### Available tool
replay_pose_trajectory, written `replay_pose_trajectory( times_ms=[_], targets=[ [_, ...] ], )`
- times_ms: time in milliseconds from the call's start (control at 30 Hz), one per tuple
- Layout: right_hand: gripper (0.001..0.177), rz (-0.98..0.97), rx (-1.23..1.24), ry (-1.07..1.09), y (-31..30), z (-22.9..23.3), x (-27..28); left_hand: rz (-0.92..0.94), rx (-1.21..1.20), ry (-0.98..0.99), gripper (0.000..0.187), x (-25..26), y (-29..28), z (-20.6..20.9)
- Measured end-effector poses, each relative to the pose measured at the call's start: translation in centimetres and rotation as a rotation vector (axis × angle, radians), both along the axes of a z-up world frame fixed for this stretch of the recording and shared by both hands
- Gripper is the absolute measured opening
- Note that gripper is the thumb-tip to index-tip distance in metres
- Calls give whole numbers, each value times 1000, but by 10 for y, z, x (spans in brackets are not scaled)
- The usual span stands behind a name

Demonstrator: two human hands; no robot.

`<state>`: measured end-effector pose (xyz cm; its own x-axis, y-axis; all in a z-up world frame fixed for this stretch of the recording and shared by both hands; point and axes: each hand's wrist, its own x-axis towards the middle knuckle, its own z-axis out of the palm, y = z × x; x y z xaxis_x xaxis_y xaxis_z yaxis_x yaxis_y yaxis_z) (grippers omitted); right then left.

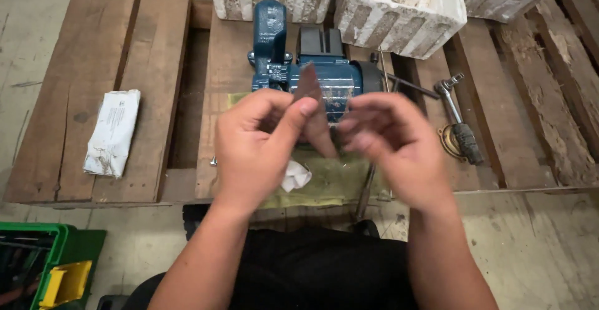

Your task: Cleaning the exterior of a water pump using a cloth and manual picking to remove debris

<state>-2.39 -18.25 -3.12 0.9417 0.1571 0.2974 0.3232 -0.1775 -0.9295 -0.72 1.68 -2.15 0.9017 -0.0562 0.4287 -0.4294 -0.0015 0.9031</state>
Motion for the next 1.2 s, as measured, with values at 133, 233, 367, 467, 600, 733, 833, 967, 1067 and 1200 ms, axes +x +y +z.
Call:
replay_pose_trajectory(
  times_ms=[133, 233, 367, 467, 600, 733, 833, 967, 1067, 1200],
  targets=[
    [33, -2, -16, 16, 26, 7, -8, 37, 264, -119, 29, 0, -4, -11],
    [8, 14, -135, 46, -5, -1, -5, -4, 487, 53, 31, 0, 7, -7],
    [4, 26, -582, 177, -25, -7, -10, 29, 768, 57, 33, -4, 26, 8],
    [7, -22, -941, 545, -2, -10, -10, -268, 1319, 414, 28, -19, 24, -7],
    [24, 54, -1100, 399, 7, -8, -9, 16, 1368, -91, 21, -19, 40, -85],
    [35, 94, -771, 272, 5, 0, -21, -23, 937, -135, 11, -24, 47, -67],
    [52, 245, -413, 244, 9, -15, -23, -98, 604, -9, 12, -37, 29, -54],
    [21, 37, -126, 232, 11, -34, -25, -91, 387, -62, 10, -45, 21, -54],
    [21, 76, -67, 137, -10, -30, -19, -128, 315, -135, 11, -43, 24, -53],
    [21, 146, -37, 77, -38, -19, -16, -152, 475, -10, 18, -40, 33, -55]
  ],
)
